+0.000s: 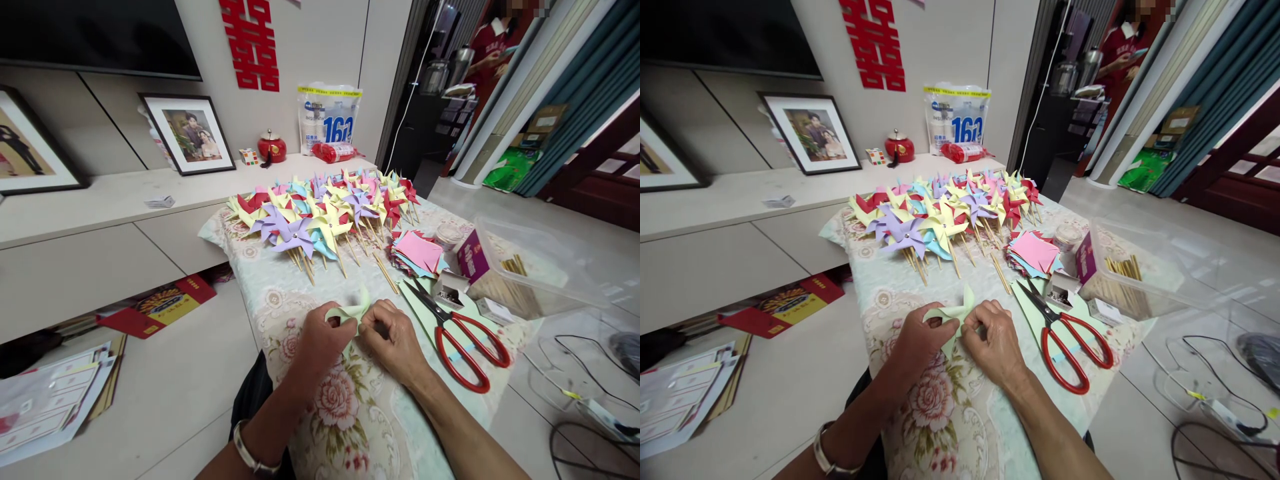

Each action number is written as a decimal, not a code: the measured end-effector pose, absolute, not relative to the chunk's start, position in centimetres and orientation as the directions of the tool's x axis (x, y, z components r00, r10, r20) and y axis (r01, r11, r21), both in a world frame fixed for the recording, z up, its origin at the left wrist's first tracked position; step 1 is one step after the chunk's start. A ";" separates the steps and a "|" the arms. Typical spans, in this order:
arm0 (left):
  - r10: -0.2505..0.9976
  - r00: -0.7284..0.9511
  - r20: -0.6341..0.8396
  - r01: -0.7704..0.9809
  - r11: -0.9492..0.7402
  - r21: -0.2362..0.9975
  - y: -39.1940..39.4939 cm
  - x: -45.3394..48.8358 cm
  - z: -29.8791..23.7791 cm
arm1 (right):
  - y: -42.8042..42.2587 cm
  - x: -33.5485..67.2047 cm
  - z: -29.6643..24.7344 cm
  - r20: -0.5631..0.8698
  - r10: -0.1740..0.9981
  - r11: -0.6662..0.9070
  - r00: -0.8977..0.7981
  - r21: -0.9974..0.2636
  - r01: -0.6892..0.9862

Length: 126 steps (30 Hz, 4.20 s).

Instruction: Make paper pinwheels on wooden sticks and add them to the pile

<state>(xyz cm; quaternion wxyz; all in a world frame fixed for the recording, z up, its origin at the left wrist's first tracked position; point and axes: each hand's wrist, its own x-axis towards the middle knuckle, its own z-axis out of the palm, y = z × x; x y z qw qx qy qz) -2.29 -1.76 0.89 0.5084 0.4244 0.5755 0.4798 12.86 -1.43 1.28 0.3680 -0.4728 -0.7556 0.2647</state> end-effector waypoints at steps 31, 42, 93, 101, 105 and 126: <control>0.886 -0.131 -0.445 -0.619 0.277 0.734 -2.0 0.9 2.0 | 2.9 26.7 9.1 -0.089 0.975 0.201 -0.202 -0.019 0.979; 0.881 -0.127 -0.457 -0.604 0.297 0.740 -2.2 0.9 2.0 | 5.5 26.1 8.6 -0.273 0.939 0.216 -0.208 -0.001 0.976; 0.908 -0.142 -0.394 -0.831 0.108 0.546 -2.0 -0.7 1.3 | 3.1 16.2 5.9 -0.046 0.969 0.119 -0.244 -0.776 0.620; 0.905 -0.178 -0.388 -0.879 0.031 0.476 -1.6 -1.0 1.4 | 3.5 12.6 3.2 0.080 0.959 0.272 -0.273 -0.536 0.799; 0.867 -0.224 -0.445 -0.885 0.011 0.466 -1.5 -1.0 1.4 | 3.1 13.7 2.8 0.051 0.939 0.314 -0.340 -0.531 0.787; 0.858 -0.307 -0.413 -0.830 -0.029 0.557 -1.2 -0.8 1.5 | 3.9 15.2 0.5 0.173 0.848 0.480 -0.502 -0.652 0.586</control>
